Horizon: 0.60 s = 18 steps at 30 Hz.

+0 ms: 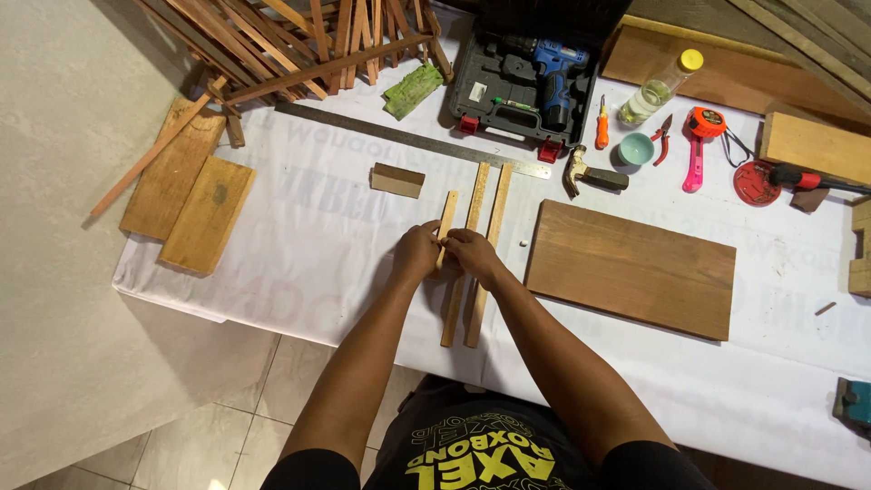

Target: Arranging and inspecting wooden strips and boards on a workbench.

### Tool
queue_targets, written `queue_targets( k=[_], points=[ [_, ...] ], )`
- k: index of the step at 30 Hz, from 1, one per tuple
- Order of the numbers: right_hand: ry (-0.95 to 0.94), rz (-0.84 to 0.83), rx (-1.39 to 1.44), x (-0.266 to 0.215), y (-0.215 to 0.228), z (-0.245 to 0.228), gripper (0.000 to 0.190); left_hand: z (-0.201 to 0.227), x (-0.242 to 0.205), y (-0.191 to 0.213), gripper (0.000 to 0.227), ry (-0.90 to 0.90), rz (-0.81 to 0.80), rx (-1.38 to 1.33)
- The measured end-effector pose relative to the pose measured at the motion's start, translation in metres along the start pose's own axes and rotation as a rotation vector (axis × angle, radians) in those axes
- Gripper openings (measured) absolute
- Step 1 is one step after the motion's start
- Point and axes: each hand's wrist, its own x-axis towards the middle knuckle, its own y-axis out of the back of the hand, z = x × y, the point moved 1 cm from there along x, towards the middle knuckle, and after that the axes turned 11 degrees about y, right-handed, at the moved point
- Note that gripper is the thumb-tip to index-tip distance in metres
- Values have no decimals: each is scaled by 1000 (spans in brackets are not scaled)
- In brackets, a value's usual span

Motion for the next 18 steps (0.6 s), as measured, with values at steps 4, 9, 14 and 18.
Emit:
queue_targets(
  k=[4,9,14,18],
  points=[
    [-14,-27,-83,-4,-5,-11,34,3,-6,3,45,-26,54,40],
    [5,10,-33,-1,-3,-2,35,2,-6,1,44,-113,120,108],
    [106,69,-125,-2,12,8,44,27,-20,14,46,-156,173,199],
    [182,140,-125,-10,35,7,43,48,-22,5,48,-277,236,208]
  ],
)
